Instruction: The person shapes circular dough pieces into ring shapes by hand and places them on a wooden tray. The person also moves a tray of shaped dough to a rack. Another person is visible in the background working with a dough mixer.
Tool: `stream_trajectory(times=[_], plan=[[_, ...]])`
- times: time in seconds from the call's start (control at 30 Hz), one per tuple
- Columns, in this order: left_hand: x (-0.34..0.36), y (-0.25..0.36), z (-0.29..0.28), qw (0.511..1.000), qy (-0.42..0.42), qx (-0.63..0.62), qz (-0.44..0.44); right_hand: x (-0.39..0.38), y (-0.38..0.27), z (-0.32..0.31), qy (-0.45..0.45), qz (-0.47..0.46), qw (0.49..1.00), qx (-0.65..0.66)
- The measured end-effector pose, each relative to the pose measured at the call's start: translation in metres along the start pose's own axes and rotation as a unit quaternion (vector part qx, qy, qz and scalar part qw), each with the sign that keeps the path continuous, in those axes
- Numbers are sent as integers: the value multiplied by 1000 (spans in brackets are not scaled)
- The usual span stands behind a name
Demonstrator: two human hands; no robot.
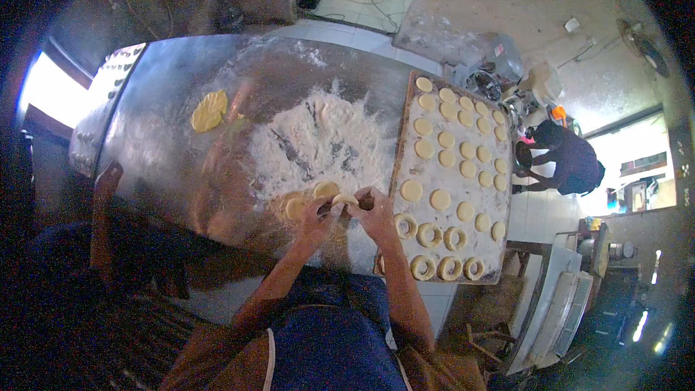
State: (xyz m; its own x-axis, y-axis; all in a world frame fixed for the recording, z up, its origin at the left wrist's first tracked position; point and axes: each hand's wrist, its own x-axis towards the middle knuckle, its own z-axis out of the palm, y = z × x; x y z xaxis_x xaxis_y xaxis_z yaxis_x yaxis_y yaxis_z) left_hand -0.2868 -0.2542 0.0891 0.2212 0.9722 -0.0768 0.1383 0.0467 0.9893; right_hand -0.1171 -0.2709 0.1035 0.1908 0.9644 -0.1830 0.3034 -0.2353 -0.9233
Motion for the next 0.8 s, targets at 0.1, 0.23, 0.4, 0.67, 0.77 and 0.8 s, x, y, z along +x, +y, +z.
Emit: stream_trajectory(times=[0.1, 0.23, 0.4, 0.67, 0.77, 0.8], plan=[[6, 12, 11, 988, -53, -112, -93, -12, -10, -2, 17, 13, 993, 118], [6, 28, 23, 984, -74, -129, -95, -23, -19, -8, 88, -12, 996, 15], [8, 35, 39, 941, -183, -260, -113, -45, -26, -32, 23, 19, 988, 149], [-7, 29, 83, 907, -219, -358, 20, -45, 14, -66, 126, 151, 957, 213], [-8, 25, 110, 902, -181, -385, -69, -57, 29, -77, 150, 107, 932, 313], [-9, 22, 117, 884, -152, -427, -115, -59, 30, -79, 162, 120, 867, 456]])
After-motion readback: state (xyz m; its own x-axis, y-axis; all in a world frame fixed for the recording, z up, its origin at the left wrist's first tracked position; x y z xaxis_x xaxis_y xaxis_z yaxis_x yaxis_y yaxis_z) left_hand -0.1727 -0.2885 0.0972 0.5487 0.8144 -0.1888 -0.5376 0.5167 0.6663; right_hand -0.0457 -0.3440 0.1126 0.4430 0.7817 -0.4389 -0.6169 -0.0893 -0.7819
